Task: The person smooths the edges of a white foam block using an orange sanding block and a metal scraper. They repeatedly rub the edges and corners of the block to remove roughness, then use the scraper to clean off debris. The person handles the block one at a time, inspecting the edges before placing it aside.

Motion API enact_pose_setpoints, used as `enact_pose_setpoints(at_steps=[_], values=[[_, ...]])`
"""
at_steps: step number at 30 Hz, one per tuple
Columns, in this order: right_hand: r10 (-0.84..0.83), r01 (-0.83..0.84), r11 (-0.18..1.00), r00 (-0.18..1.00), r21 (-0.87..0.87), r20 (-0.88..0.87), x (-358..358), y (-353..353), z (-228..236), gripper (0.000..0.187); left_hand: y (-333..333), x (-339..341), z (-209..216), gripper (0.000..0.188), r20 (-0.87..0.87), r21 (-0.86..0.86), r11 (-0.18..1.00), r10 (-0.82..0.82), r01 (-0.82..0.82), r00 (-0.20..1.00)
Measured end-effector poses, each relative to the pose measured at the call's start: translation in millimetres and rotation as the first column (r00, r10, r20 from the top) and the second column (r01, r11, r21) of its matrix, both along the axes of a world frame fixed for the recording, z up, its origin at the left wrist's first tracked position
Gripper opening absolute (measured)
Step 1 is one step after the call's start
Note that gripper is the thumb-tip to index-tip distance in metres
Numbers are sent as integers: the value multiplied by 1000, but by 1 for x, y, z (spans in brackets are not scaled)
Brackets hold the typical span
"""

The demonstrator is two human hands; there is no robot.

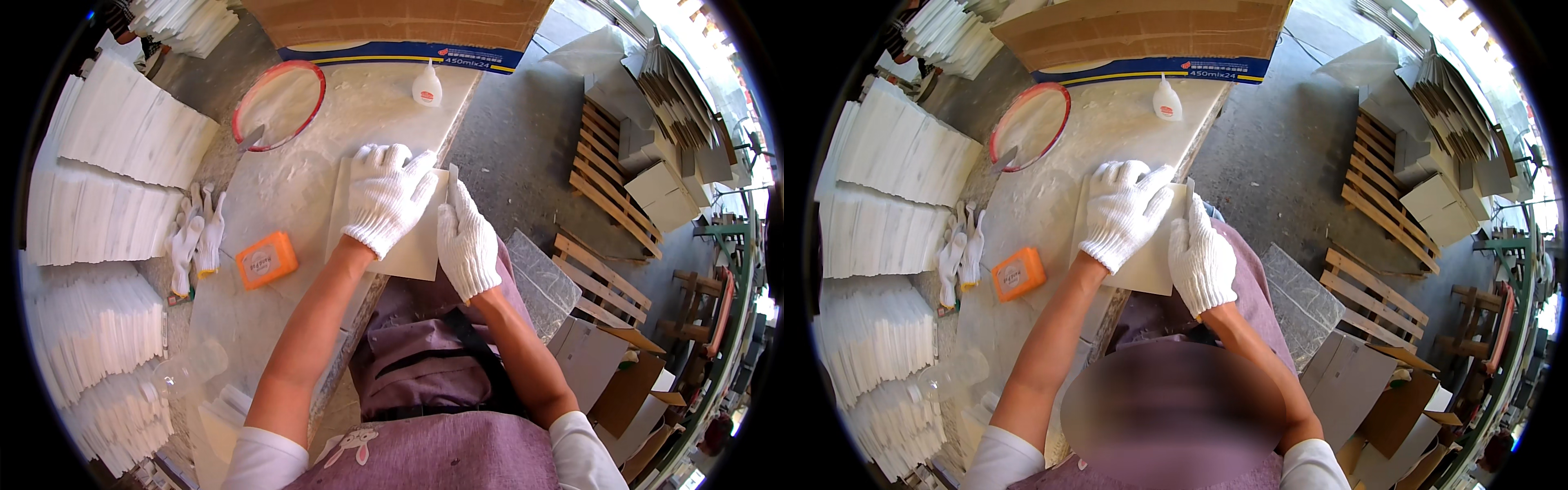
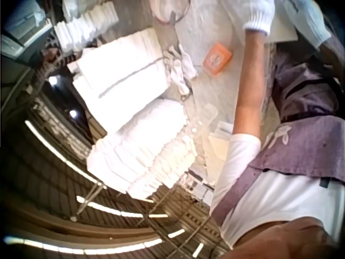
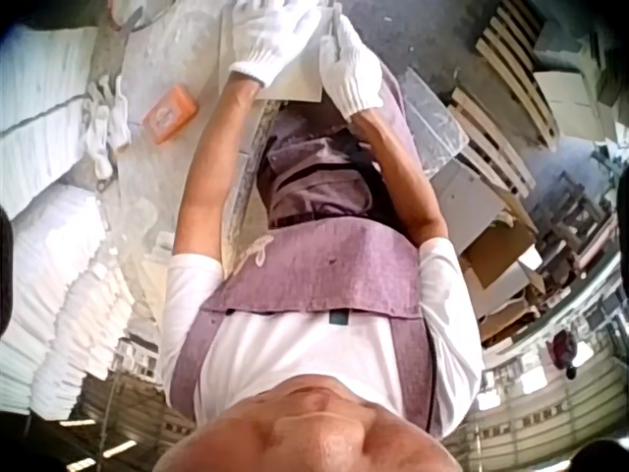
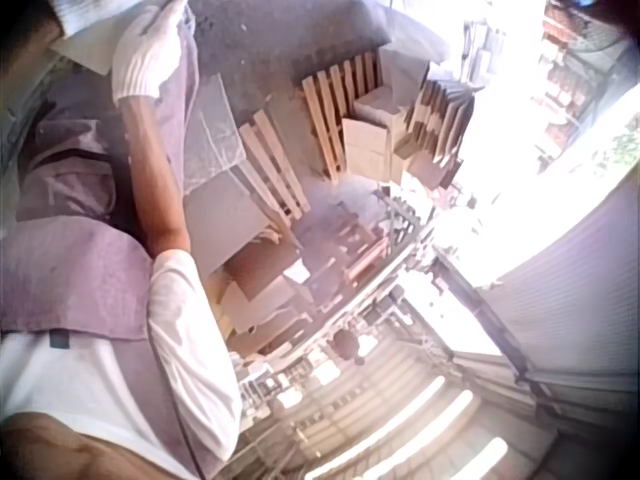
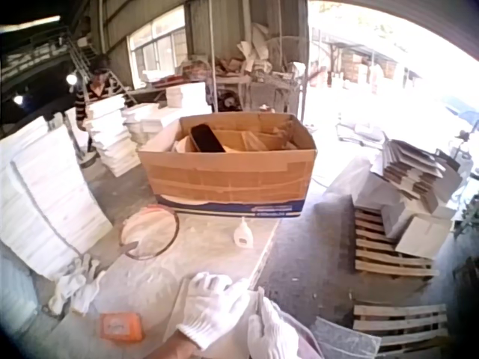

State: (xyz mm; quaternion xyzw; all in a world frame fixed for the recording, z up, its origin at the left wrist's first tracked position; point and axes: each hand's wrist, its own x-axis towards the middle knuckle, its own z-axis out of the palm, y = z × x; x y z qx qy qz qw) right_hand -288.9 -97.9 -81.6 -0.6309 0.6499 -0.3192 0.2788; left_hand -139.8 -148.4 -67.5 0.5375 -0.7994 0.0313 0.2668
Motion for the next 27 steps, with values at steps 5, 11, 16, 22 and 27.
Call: enact_pose_setpoints(at_steps=[5, 11, 16, 22, 27], values=[[-20, 21, 999, 999, -29, 48, 2, 1, 4, 52, -1, 1, 0, 29, -28, -9, 1000, -14, 14, 1000], [-17, 9, 998, 994, 68, 111, 3, 1, 14, 49, -2, 1, -4, 28, -48, -31, 999, -19, 17, 999], [2, -2, 1000, 1000, -15, -5, 0, 0, 3, 54, -3, 1, -3, 29, -29, -36, 999, -14, 13, 999], [6, -7, 998, 1000, -59, -7, 2, -2, 2, 52, -2, 2, -1, 30, -56, 23, 1000, -18, 20, 998], [13, -19, 998, 996, 64, 93, 2, -2, 11, 51, -3, 1, 4, 30, -34, 35, 999, -22, 24, 999]])
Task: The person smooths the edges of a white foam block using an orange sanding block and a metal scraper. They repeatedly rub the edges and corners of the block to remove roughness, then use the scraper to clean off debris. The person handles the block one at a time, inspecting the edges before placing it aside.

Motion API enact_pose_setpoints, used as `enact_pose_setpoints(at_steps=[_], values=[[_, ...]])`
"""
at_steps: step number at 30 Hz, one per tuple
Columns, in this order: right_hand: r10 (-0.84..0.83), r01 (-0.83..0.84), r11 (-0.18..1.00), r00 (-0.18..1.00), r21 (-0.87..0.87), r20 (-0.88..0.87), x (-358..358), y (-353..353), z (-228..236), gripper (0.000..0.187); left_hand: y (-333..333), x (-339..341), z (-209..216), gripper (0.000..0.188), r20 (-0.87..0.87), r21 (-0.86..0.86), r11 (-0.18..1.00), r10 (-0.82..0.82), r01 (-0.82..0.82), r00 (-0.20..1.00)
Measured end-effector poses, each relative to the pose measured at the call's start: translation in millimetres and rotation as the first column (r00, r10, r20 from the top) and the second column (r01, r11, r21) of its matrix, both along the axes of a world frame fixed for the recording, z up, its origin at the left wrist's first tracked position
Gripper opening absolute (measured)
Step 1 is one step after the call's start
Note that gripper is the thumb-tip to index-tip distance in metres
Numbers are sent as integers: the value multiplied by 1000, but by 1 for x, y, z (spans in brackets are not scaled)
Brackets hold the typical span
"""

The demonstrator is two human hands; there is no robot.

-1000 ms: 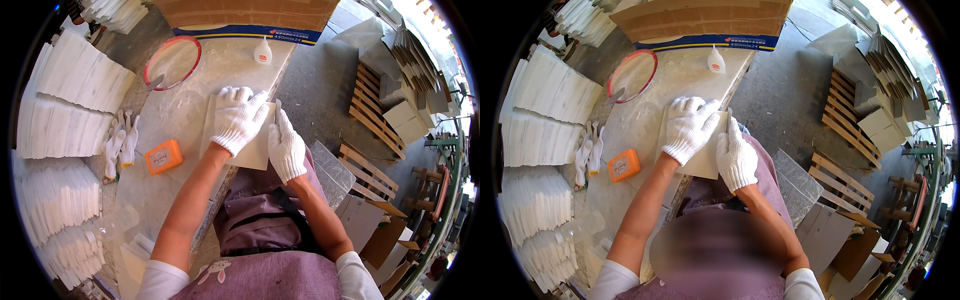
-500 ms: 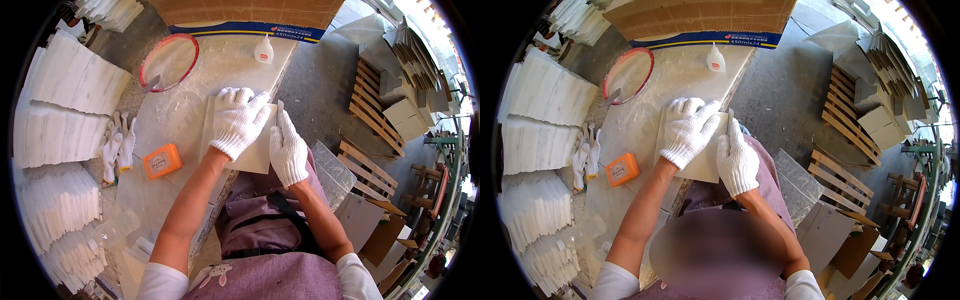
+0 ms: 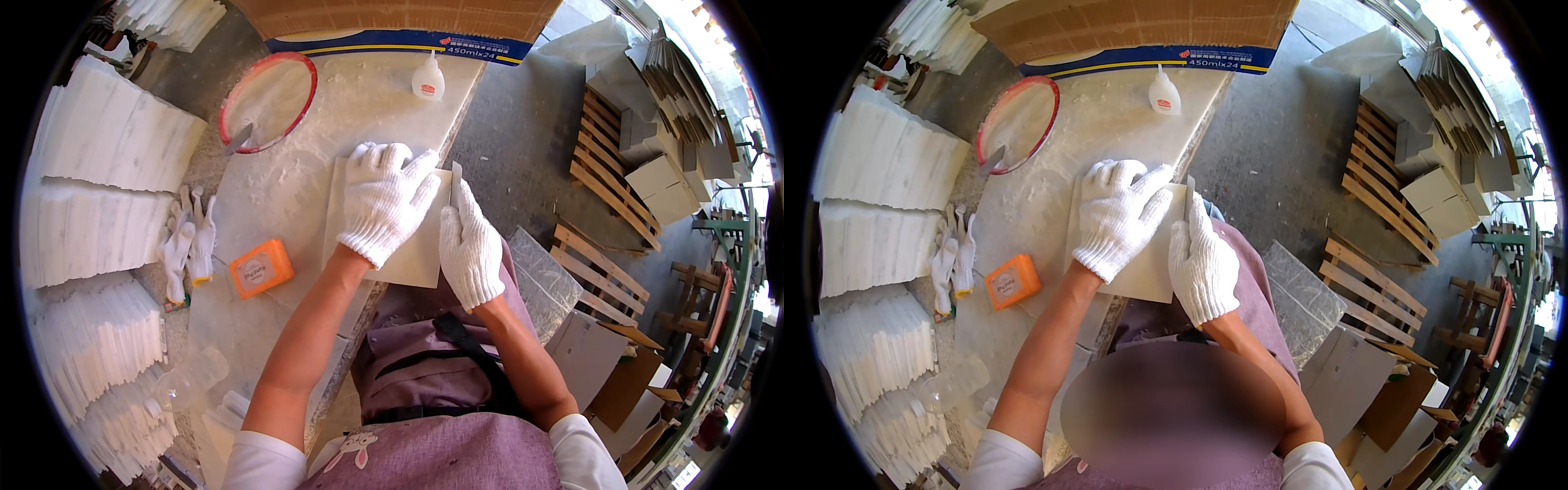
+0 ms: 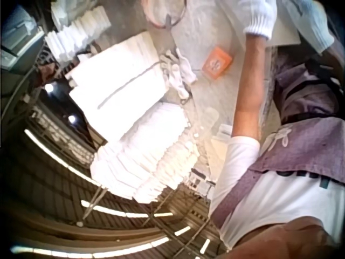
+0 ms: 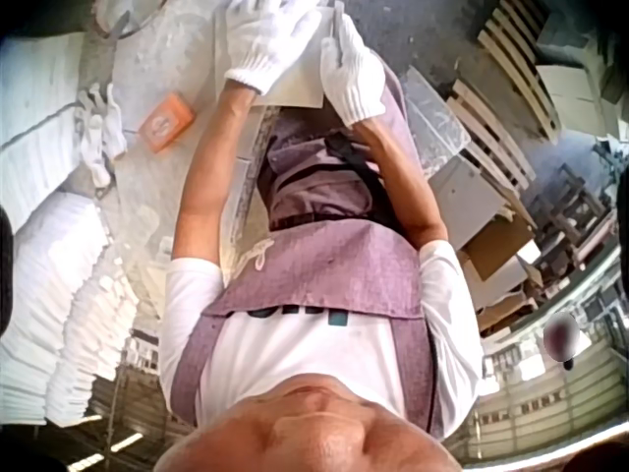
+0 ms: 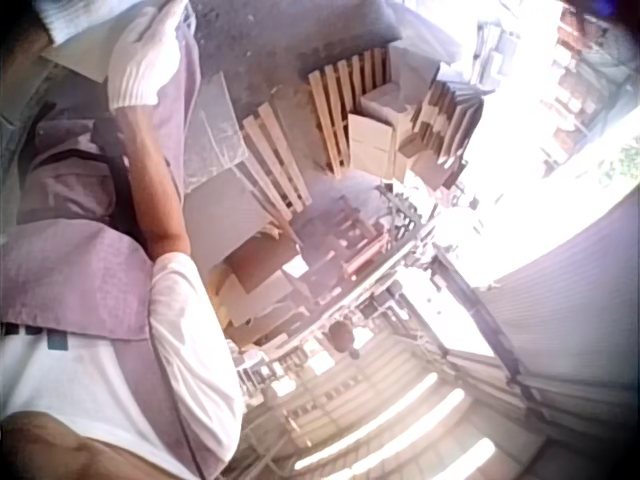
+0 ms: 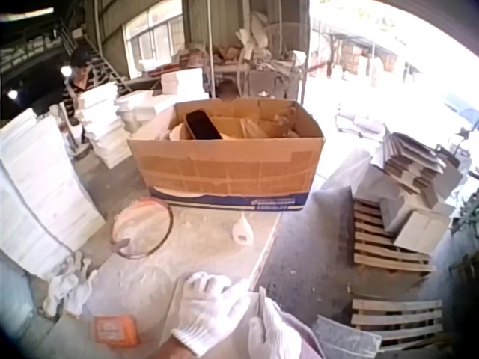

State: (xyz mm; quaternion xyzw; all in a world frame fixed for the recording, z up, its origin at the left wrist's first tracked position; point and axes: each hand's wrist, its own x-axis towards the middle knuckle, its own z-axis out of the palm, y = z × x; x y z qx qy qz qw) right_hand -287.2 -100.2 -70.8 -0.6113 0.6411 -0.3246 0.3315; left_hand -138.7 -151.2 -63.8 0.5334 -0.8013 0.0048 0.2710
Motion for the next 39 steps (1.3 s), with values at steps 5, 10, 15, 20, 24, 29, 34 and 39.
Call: enact_pose_setpoints(at_steps=[5, 10, 15, 20, 24, 29, 34, 39], values=[[7, -10, 995, 1000, 99, 31, 1, -1, 7, 48, 0, 1, 1, 30, -2, 16, 1000, -3, 3, 1000], [27, -28, 994, 1000, 102, 16, -6, -2, 5, 43, 0, 0, 1, 30, -40, 64, 998, -19, 22, 999], [53, -53, 998, 999, 28, 2, -13, -5, -4, 41, -2, 0, 5, 30, -25, 92, 995, -35, 38, 999], [30, -32, 999, 998, 33, 61, -8, -7, -7, 41, -1, 1, 2, 30, -40, 93, 995, -35, 39, 999], [0, -3, 998, 998, 60, 58, -5, -12, -7, 42, -3, 1, 1, 31, -22, 92, 995, -31, 33, 999], [13, -9, 997, 999, 81, -51, -2, -11, -2, 44, -3, -1, 3, 31, 1, 88, 996, -15, 14, 1000], [14, -16, 999, 999, -51, -40, -4, -7, -18, 43, -2, 0, 2, 30, -13, 82, 996, -38, 39, 999], [-1, 2, 1000, 999, -20, 33, -4, -10, -19, 40, -2, 0, 0, 30, -21, 96, 994, -48, 50, 999]])
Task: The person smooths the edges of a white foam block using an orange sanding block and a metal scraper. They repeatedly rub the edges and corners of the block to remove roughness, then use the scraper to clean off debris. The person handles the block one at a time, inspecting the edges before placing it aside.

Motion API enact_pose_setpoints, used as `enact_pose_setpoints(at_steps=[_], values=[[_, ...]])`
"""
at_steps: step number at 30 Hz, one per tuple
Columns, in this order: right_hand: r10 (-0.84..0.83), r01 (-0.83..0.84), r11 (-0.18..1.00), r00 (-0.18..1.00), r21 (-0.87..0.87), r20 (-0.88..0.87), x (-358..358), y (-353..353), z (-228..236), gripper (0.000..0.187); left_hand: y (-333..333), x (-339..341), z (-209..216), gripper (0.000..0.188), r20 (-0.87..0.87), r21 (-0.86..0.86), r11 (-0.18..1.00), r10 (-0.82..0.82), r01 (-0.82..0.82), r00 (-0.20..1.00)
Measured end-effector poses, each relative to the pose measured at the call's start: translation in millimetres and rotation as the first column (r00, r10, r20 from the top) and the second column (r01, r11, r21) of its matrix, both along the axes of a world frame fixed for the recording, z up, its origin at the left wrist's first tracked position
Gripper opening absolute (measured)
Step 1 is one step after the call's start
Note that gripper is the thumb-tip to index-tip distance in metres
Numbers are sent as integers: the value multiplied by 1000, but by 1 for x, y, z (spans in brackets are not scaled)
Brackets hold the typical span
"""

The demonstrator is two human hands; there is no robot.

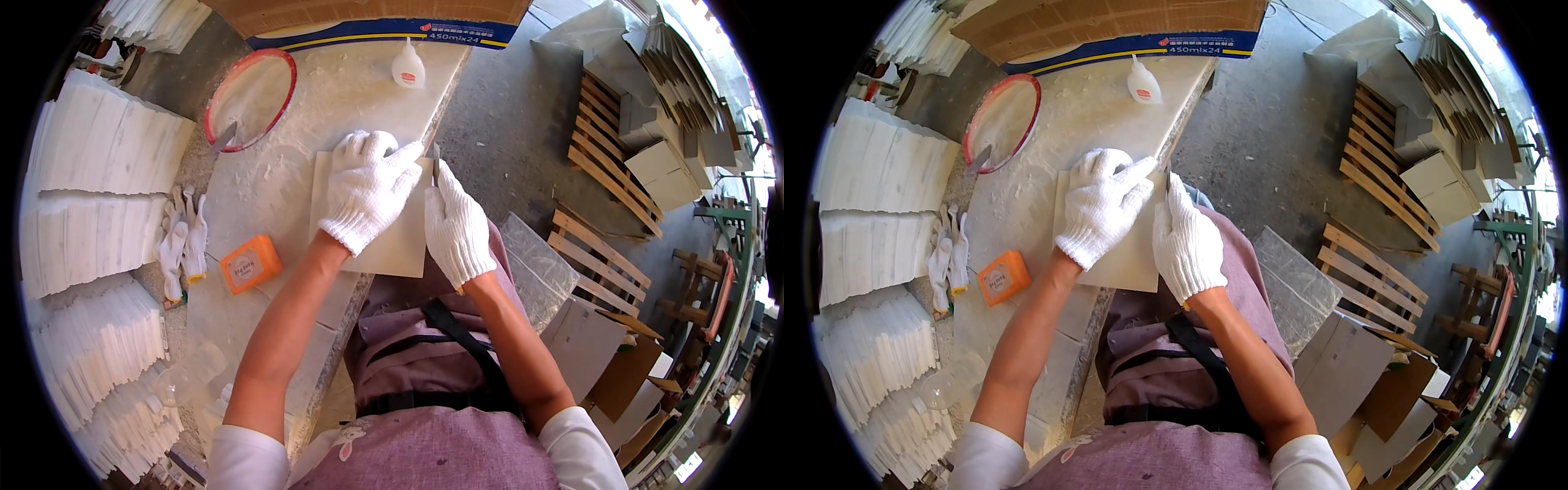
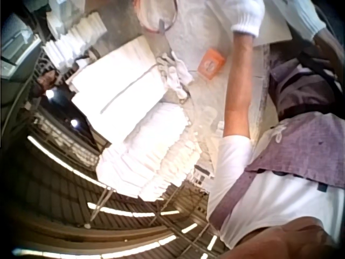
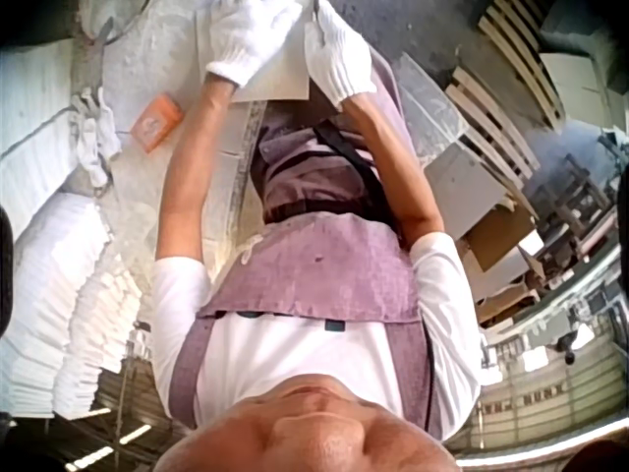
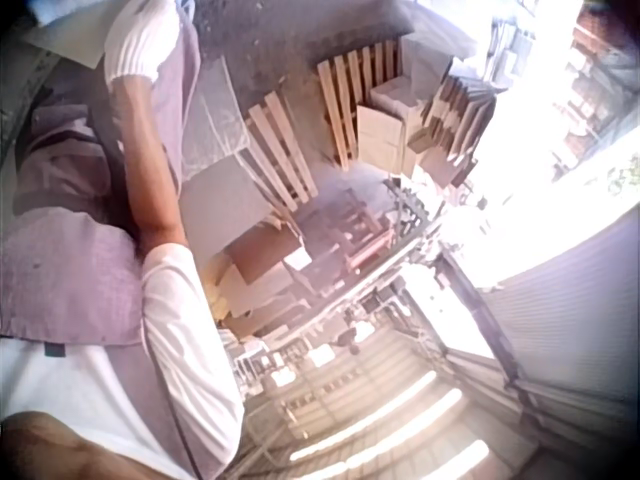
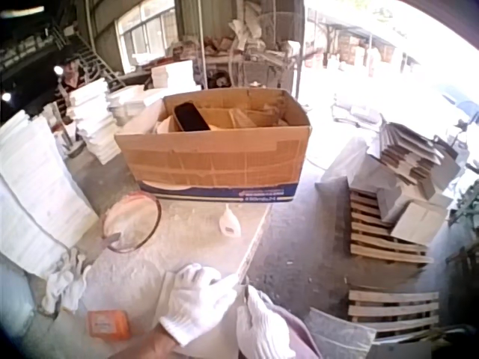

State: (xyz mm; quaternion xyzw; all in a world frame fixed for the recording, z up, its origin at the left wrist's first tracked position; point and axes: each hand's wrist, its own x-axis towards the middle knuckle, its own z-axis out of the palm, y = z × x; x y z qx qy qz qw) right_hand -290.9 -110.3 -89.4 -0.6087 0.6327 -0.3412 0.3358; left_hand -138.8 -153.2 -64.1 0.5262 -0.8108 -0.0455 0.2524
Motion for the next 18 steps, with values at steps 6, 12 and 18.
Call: enact_pose_setpoints(at_steps=[6, 12, 18], values=[[2, 5, 998, 993, 62, -117, 3, -5, 14, 39, -3, -1, -4, 28, 3, -56, 998, 27, -26, 1000], [43, -16, 992, 974, 127, -220, 4, -3, 26, 41, -4, -2, -7, 26, -10, -116, 993, 21, -22, 1000], [88, -75, 993, 985, 88, -147, 2, -18, 16, 36, -1, -1, 2, 26, 20, -20, 1000, 22, -22, 1000]])
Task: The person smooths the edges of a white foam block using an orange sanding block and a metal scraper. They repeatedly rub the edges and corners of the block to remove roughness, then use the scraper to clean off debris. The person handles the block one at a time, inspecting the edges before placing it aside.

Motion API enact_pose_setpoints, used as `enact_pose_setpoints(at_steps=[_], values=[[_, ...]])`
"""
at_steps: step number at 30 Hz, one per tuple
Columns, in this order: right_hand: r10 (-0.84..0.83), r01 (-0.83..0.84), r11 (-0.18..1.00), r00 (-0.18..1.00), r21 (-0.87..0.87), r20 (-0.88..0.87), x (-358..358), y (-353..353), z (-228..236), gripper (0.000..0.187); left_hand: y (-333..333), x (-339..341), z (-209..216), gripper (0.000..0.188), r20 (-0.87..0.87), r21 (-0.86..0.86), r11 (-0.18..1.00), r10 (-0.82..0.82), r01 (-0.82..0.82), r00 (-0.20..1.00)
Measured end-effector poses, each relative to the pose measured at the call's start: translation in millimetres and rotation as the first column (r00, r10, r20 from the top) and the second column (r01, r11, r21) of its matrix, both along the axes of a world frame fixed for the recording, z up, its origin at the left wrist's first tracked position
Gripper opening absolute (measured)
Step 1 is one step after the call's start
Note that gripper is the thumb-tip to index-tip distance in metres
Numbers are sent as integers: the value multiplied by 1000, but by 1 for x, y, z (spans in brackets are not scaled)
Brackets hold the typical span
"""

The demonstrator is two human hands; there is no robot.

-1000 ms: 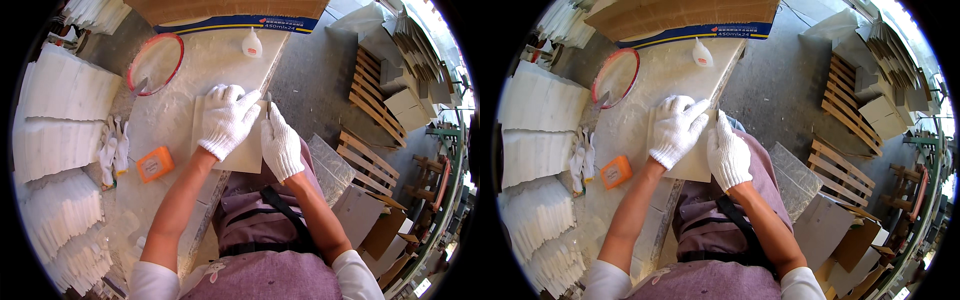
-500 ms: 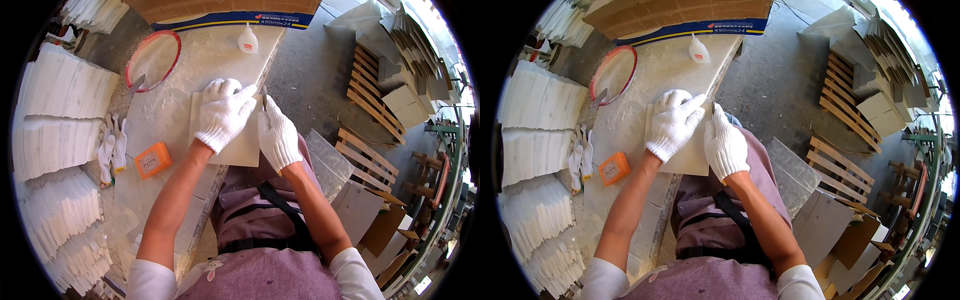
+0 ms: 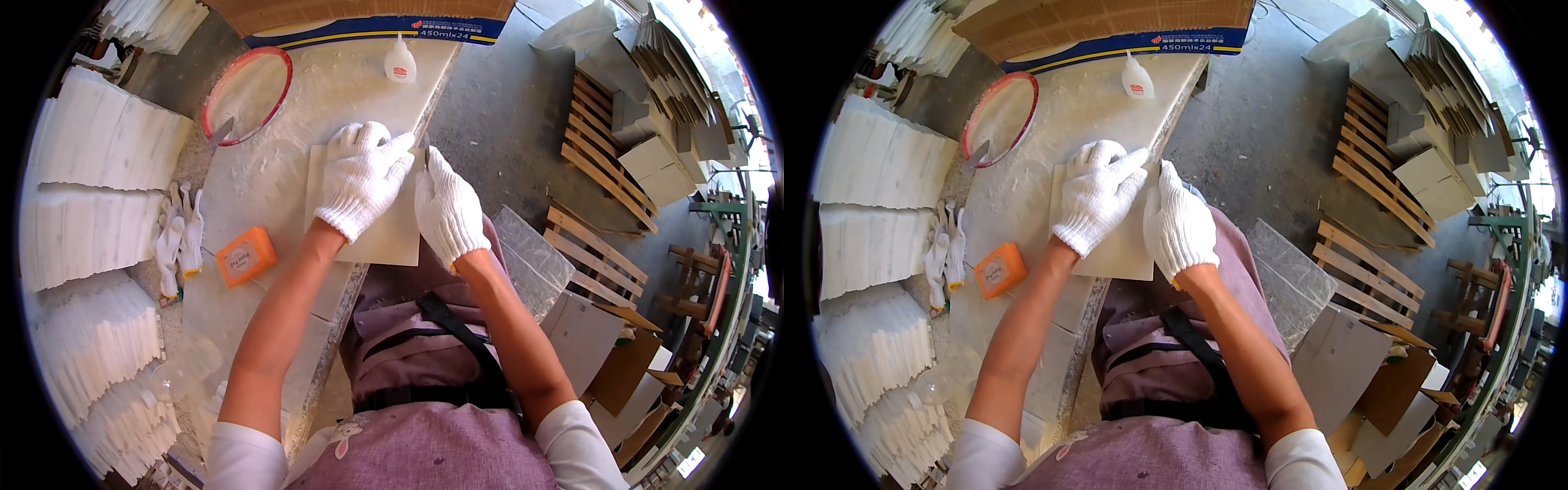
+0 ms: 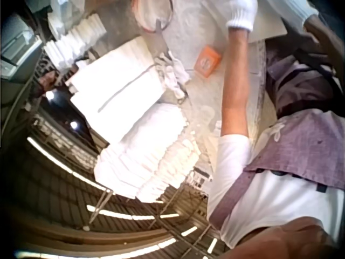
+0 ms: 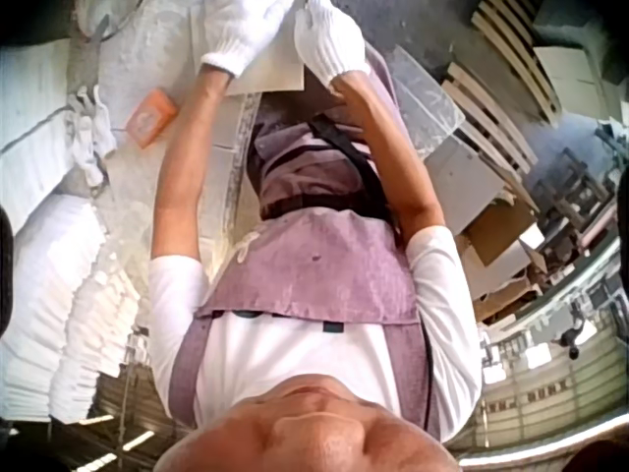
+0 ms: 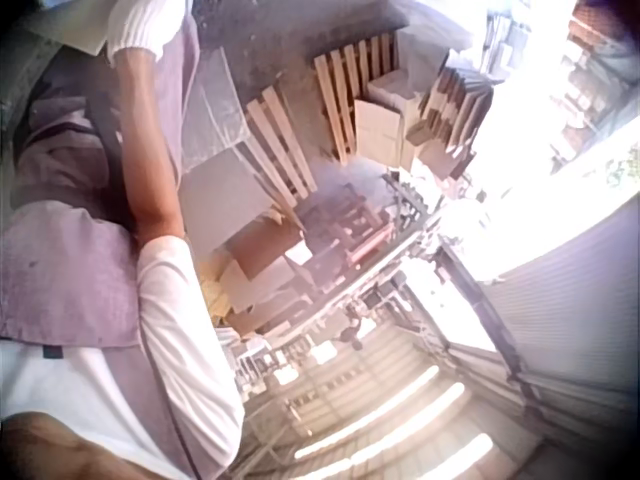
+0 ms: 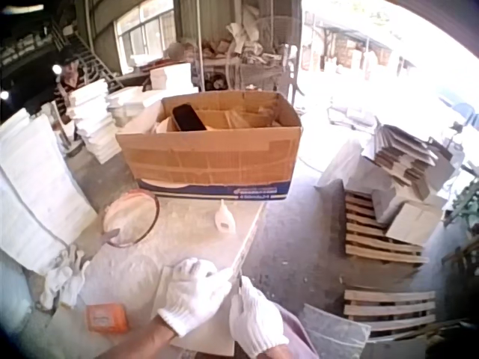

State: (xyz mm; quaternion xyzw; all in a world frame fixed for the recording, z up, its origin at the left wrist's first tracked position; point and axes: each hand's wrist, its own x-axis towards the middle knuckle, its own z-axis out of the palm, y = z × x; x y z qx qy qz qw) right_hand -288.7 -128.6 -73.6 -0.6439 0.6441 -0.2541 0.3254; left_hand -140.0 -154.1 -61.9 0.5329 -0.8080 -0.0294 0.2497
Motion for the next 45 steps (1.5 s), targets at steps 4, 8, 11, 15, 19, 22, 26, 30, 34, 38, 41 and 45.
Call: enact_pose_setpoints(at_steps=[4, 8, 11, 15, 19, 22, 26, 30, 34, 38, 41, 45], values=[[45, -43, 998, 998, -42, 53, -9, -8, -21, 34, -3, 0, -8, 21, -60, -51, 998, -32, 29, 998], [-71, 87, 992, 984, -93, 165, -4, 14, -20, 41, -5, 1, -11, 21, -64, -68, 998, -19, 14, 998], [-100, 100, 995, 988, 6, 121, -1, 24, -8, 47, -2, 1, -11, 21, -59, -43, 999, -3, 0, 998], [-91, 93, 996, 989, -11, 120, 0, 28, -4, 48, -3, 0, -9, 21, -31, -58, 998, 4, -6, 999], [-66, 72, 996, 993, -56, 97, -2, 28, -7, 48, -2, -1, -7, 21, -47, -45, 999, 11, -13, 999], [-49, 52, 998, 995, -36, 90, -4, 27, -6, 47, -2, 0, -6, 22, -34, -46, 999, 12, -14, 999], [-56, 64, 996, 990, -60, 128, -3, 27, -6, 47, -1, 0, -3, 24, -22, -1, 1000, 16, -16, 1000], [-43, 52, 995, 994, -89, 99, -4, 29, -6, 47, -1, -1, -3, 24, -29, 8, 1000, 22, -22, 999], [-46, 57, 993, 994, -102, 101, -3, 29, -5, 48, -2, -1, -8, 22, -64, -1, 1000, 21, -21, 998], [-48, 54, 996, 995, -69, 92, -4, 30, -5, 49, -2, -1, -5, 24, -50, 9, 1000, 17, -17, 999], [-55, 69, 994, 986, -87, 159, -3, 31, -7, 49, -3, 1, -9, 23, -66, 7, 1000, 16, -15, 998], [-28, 47, 993, 984, -110, 173, -6, 31, -12, 48, -2, -1, -8, 23, -59, 0, 1000, 13, -13, 998]])
